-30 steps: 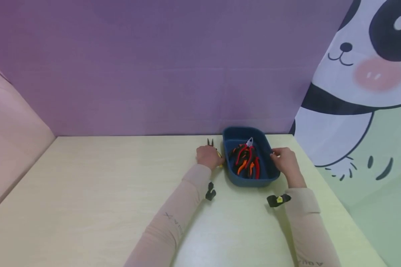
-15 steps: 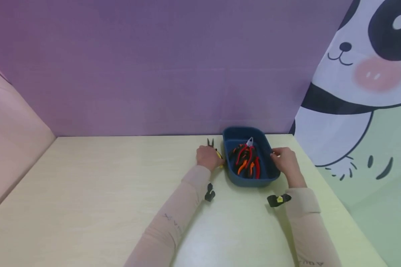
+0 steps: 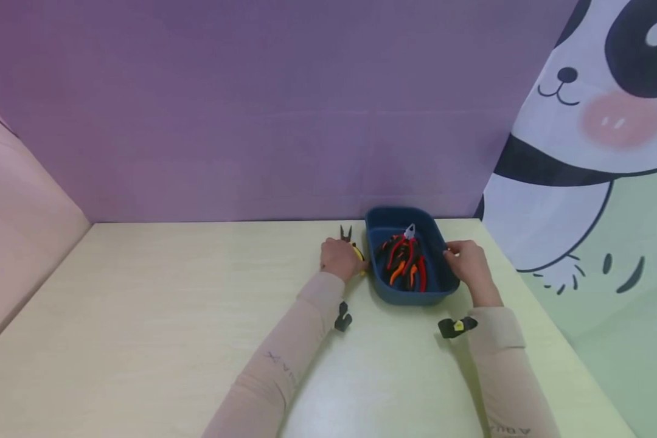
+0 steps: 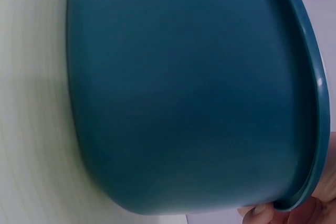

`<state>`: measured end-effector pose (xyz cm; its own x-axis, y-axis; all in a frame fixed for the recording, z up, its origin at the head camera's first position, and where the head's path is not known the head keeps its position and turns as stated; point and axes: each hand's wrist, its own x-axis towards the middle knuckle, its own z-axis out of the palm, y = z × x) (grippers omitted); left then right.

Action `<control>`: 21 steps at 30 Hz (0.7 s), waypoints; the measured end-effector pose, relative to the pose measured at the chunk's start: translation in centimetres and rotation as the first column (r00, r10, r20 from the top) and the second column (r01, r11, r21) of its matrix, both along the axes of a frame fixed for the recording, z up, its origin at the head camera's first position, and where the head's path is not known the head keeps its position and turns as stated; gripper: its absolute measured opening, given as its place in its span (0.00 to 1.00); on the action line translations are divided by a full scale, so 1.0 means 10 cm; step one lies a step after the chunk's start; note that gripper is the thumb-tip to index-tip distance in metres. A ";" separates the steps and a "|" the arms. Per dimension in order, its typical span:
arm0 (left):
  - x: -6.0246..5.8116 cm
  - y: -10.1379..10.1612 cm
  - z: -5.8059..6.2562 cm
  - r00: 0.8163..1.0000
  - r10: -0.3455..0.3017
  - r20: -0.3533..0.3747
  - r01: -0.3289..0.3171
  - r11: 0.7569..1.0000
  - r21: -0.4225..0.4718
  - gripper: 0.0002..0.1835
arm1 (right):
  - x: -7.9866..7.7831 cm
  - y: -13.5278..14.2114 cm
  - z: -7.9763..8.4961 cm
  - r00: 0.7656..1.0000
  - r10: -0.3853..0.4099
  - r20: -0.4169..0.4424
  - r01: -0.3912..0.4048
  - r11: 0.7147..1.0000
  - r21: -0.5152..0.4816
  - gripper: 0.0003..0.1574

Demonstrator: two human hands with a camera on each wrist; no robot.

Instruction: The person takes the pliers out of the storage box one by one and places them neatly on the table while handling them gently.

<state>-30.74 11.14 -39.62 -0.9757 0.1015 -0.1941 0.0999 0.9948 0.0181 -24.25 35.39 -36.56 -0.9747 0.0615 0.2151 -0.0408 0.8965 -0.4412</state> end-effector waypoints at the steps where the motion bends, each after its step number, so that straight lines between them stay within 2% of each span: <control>1: 0.00 0.00 0.00 1.000 0.004 0.003 -0.004 1.000 0.003 0.45 | 0.00 0.00 0.00 1.000 0.000 0.001 0.000 1.000 0.001 0.20; 6: -0.01 0.00 -0.02 1.000 0.017 0.014 -0.017 1.000 0.012 0.46 | 0.00 -0.02 0.02 1.000 -0.002 0.002 0.002 1.000 0.005 0.20; 13: -0.02 -0.01 -0.03 1.000 -0.014 -0.012 0.014 1.000 -0.018 0.46 | 0.00 -0.04 0.03 1.000 -0.004 0.004 0.004 1.000 -0.002 0.20; 21: 0.00 -0.04 -0.02 1.000 -0.005 0.004 0.005 1.000 0.024 0.45 | -0.01 -0.04 0.02 1.000 -0.008 0.008 0.008 1.000 -0.005 0.20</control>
